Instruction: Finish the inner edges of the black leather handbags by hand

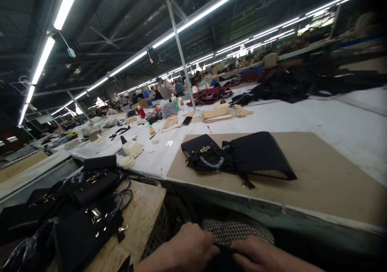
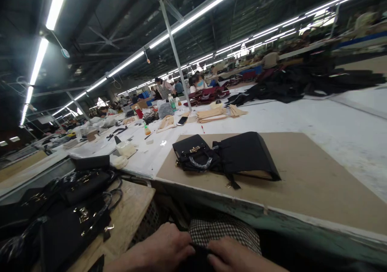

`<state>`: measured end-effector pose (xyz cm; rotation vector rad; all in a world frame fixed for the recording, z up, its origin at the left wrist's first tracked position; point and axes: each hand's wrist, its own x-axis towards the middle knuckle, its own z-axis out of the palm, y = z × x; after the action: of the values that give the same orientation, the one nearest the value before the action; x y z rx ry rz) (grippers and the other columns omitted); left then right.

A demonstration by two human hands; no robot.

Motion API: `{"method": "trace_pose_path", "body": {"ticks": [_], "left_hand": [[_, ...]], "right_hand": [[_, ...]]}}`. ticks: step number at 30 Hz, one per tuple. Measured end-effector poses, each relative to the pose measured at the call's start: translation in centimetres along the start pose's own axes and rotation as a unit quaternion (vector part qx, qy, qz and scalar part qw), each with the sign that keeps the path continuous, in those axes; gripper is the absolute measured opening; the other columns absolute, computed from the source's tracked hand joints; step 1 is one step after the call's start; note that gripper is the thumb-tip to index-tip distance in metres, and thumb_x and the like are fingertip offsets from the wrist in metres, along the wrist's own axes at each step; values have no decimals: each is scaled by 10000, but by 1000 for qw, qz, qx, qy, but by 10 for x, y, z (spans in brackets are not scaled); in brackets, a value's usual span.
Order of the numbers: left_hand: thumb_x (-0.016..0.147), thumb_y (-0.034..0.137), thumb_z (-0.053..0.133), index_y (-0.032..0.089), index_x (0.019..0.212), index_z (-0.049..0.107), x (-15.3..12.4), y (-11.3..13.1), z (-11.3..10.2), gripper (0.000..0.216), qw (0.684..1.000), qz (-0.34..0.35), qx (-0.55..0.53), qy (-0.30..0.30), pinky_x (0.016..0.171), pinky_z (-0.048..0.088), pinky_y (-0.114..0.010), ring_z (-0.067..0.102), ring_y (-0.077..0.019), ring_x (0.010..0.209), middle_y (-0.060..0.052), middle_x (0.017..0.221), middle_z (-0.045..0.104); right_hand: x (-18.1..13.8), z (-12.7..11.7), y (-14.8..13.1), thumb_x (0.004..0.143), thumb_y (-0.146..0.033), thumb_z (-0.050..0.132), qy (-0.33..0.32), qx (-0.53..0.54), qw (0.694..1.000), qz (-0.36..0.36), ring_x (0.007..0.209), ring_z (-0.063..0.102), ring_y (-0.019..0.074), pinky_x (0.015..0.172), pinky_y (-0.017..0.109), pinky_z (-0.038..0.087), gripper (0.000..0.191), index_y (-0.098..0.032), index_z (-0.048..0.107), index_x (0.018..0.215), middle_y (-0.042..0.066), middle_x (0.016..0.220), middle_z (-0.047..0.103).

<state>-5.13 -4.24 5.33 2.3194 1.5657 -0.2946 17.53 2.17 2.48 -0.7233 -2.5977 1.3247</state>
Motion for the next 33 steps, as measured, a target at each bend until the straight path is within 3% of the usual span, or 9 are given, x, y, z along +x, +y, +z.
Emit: {"method": "trace_pose_path", "body": {"ticks": [3,6,10,16,22,26,33], "left_hand": [[947,406,433,179,806,694,-4,0,-12,374,997,-20,-78,0,586,408,-238,625,-186,657,-62,734,703],[919,419,500,177,784,704,2,-9,-9,345,982,-23,-185,-17,572,364,-212,546,-145,629,-3,685,650],[895,430,542,184,875,732,8,-18,-1,311,951,-16,-308,-31,592,360,-195,539,-140,682,20,734,646],[845,370,617,219,989,746,11,-15,-1,245,926,-18,-375,-31,634,374,-198,550,-150,738,20,790,662],[813,317,645,153,983,729,21,-4,10,251,837,-21,-546,-40,720,391,-215,522,-138,778,7,848,641],[778,309,662,142,937,733,23,2,14,241,805,-60,-589,-28,673,360,-227,480,-125,715,16,768,601],[669,210,633,147,797,722,24,16,18,168,740,-159,-654,-1,643,350,-252,493,-145,676,18,662,594]], "right_hand": [[6,-5,0,963,-386,428,-60,8,998,-23,677,556,166,623,249,429,334,-183,675,865,20,754,635],[9,-1,10,966,-358,444,-89,73,993,-24,614,469,124,569,223,373,309,-159,631,819,-16,694,551],[7,4,16,969,-364,461,-88,149,985,29,626,434,110,548,210,338,291,-154,634,864,-30,710,519],[3,2,10,963,-350,478,-71,146,986,40,636,429,111,548,209,328,273,-158,648,868,-32,702,508],[3,3,11,945,-324,500,-65,117,990,41,600,408,104,525,207,304,251,-161,621,797,-44,654,473],[1,4,11,957,-325,477,-52,89,994,42,562,392,99,516,213,300,284,-160,622,776,-46,627,486],[-3,9,3,973,-304,450,-24,24,999,21,611,513,126,594,227,367,283,-168,671,861,7,742,652]]}}
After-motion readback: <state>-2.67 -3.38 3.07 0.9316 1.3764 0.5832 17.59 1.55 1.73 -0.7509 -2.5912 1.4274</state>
